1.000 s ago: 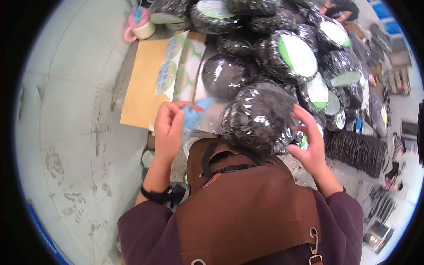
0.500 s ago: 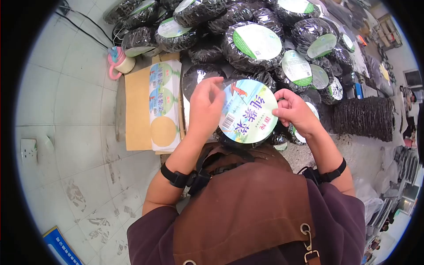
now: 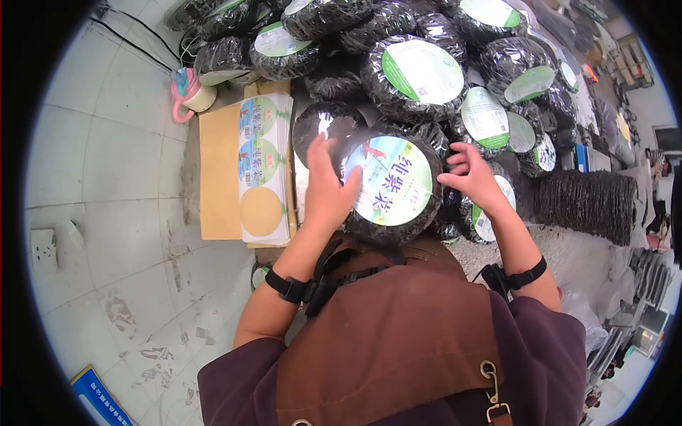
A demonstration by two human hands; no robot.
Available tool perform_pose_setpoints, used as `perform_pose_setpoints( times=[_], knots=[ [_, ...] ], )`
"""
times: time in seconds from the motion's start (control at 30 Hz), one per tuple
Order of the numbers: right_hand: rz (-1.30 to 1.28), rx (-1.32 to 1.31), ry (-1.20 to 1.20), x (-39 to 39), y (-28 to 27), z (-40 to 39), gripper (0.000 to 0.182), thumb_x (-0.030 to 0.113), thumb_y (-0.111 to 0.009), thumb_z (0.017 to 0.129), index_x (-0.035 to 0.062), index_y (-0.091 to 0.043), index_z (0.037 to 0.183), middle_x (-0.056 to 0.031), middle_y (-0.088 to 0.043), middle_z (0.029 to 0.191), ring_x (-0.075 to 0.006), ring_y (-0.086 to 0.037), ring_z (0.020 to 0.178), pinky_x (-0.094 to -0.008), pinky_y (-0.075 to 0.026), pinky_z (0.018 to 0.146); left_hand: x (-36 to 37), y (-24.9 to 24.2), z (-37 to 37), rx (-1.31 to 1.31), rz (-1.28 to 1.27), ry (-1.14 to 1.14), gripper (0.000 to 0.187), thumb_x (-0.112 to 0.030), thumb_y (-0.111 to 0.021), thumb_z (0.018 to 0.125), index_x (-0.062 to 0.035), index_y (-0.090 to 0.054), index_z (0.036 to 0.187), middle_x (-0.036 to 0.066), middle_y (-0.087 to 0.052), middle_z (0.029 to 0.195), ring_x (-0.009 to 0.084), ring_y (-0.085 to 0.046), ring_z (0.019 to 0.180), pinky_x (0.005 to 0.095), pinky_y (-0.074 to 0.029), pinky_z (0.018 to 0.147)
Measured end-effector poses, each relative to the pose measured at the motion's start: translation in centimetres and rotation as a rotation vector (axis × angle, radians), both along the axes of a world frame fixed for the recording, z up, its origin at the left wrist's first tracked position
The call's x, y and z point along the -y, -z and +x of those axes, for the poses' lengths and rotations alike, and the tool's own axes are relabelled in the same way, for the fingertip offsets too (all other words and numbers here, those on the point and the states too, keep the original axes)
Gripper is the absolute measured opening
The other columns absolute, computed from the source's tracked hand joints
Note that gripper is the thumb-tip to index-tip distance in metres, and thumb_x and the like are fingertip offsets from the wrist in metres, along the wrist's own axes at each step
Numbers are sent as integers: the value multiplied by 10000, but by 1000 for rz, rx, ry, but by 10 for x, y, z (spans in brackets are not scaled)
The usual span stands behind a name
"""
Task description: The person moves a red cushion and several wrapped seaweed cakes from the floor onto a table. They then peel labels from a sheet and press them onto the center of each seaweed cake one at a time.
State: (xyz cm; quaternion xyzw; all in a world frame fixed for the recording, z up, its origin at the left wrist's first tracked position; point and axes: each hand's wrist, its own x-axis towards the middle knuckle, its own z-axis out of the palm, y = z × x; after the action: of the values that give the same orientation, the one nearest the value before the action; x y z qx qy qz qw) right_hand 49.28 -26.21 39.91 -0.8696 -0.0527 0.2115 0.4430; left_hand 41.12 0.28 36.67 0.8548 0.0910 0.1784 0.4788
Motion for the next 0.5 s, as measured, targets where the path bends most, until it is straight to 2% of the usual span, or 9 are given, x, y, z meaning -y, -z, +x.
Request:
perform_pose_setpoints(
  times=[0.03,0.1,0.17,0.3,0.33,0.4,0.43,0.47,0.5],
  knots=[
    [219,-228,62,-3,7,-2,781,281,-771,733,9,-368,1344,-136,-528,1204,-194,-535,1052,-332,-453,890,0,0,0,-3,-5,-8,486,-146,-611,815,5,-435,1242,215,-466,1272,358,-442,1204,396,-345,1016],
    [425,-613,165,-17,7,-12,829,295,-758,753,9,-307,1387,-147,-493,1278,-202,-481,1153,-339,-384,982,-1,-4,-3,-93,-165,242,549,-133,-595,822,-5,-407,1322,202,-441,1317,327,-413,1240,377,-287,1064],
    [417,-592,136,-24,9,-16,854,304,-750,759,12,-282,1411,-133,-483,1304,-208,-461,1185,-350,-356,1013,-5,-4,-7,-77,-130,222,568,-158,-570,847,-17,-377,1362,187,-440,1323,321,-412,1240,375,-281,1069],
    [95,-192,-341,-40,-38,24,958,299,-814,638,14,-327,1411,-203,-382,1415,-282,-354,1322,-375,-267,1098,-46,3,-35,-121,-399,217,495,-202,-549,885,-20,-419,1327,166,-464,1307,309,-472,1186,399,-353,1011],
    [29,-148,-424,-53,-63,46,962,295,-819,629,15,-331,1409,-199,-392,1411,-286,-334,1334,-392,-252,1108,-70,26,-43,-111,-219,110,453,-210,-550,893,-21,-453,1293,161,-494,1263,300,-505,1136,393,-382,977],
    [-88,290,-463,-75,-111,104,707,288,-736,734,-4,-446,1309,-164,-539,1274,-244,-528,1160,-371,-437,964,-134,72,-55,-225,-1,-171,410,-223,-550,894,-17,-492,1243,173,-517,1230,319,-517,1110,389,-400,956],
    [5,126,-190,-66,-138,153,483,263,-610,857,-27,-490,1225,-116,-623,1117,-200,-611,995,-363,-501,873,-171,100,-65,-273,170,-339,399,-227,-551,889,-19,-505,1227,183,-528,1209,328,-519,1105,401,-413,940],
    [472,118,-18,-69,-170,187,382,257,-494,937,-47,-505,1167,-103,-650,970,-203,-632,897,-401,-487,926,-199,124,-70,-316,342,-509,389,-230,-551,885,-21,-518,1212,192,-540,1187,337,-521,1100,412,-426,925],
    [829,165,137,-55,-182,228,465,320,-446,962,-52,-459,1240,-200,-586,1135,-253,-577,1078,-430,-413,1034,-212,142,-71,-322,342,-525,389,-230,-551,885,-21,-518,1212,192,-540,1187,337,-521,1100,412,-426,925]
  ],
)
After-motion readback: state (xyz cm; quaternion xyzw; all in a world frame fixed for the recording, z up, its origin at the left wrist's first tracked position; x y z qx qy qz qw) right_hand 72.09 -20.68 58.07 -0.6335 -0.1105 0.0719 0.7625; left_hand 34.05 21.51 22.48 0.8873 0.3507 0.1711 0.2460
